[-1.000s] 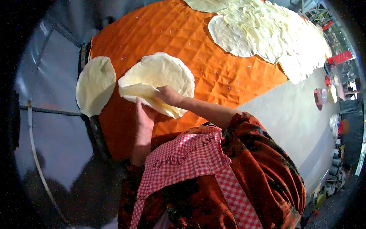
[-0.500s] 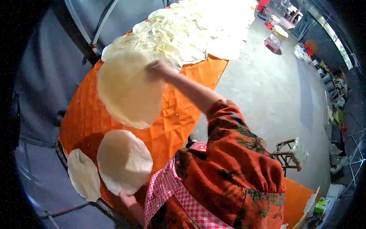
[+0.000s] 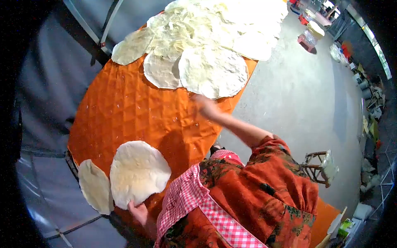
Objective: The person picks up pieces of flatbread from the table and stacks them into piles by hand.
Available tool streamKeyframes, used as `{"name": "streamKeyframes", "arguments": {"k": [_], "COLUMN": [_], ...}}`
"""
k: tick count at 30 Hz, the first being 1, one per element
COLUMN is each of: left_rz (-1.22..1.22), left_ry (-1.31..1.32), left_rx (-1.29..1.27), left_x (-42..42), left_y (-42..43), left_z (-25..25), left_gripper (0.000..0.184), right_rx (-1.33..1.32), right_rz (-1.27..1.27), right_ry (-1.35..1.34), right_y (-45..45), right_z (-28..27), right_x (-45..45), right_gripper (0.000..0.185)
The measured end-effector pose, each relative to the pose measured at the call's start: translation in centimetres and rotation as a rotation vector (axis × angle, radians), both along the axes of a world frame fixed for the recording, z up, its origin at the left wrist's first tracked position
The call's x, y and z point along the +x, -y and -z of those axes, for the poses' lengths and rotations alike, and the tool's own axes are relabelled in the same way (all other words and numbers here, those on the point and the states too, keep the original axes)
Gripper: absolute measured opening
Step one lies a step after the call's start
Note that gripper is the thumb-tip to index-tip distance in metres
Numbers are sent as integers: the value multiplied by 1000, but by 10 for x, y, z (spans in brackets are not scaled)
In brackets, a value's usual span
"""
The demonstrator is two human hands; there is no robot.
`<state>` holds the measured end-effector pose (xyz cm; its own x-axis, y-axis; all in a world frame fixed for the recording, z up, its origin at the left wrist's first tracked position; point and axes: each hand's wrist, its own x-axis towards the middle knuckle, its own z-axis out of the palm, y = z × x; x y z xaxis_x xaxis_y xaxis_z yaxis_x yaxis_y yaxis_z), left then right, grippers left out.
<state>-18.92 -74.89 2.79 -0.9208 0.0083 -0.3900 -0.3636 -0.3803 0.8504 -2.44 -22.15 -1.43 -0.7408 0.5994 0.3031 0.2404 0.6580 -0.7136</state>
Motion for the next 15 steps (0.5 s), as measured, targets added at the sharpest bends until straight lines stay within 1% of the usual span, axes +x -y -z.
{"name": "streamKeyframes", "arguments": {"k": [1, 2, 3, 4, 5, 6, 8, 9, 10, 12, 13, 15], "left_rz": [26, 50, 63, 74, 59, 68, 55, 65, 72, 106, 134, 193], "left_ry": [-14, -31, -38, -47, -45, -102, -106, -157, -259, -251, -247, -240], "left_rx": [7, 19, 68, 116, 125, 122, 167, 159, 117, 170, 207, 280], "left_x": [3, 3, 1, -3, -11, -13, -40, -47, -55, -79, -84, -77], "left_y": [-21, -40, -53, -63, -73, -87, -86, -88, -90, -92, -99, -129], "left_z": [-25, -43, -52, -59, -65, -79, -82, -92, -98, -104, -110, -151], "left_gripper": [33, 35, 36, 38, 39, 36, 34, 32, 32, 31, 31, 31], "right_rx": [-124, -12, -174, -80, -26, 28, 23, 25, 55, 7, 42, 112], "right_rz": [-228, -496, -860, -903, -869, -836, -901, -859, -845, -813, -803, -781], "right_ry": [307, 155, -11, -134, -118, -103, 214, 2, -58, 75, 70, 59], "right_y": [68, 121, 159, 193, 225, 246, 256, 255, 249, 244, 241, 229], "right_z": [-46, -71, -85, -98, -98, -100, -125, -127, -142, -177, -182, -182], "right_x": [-32, -47, -69, -77, -90, -109, -157, -179, -197, -220, -236, -277], "right_gripper": [50, 59, 67, 66, 58, 50, 35, 23, 19, 18, 18, 19]}}
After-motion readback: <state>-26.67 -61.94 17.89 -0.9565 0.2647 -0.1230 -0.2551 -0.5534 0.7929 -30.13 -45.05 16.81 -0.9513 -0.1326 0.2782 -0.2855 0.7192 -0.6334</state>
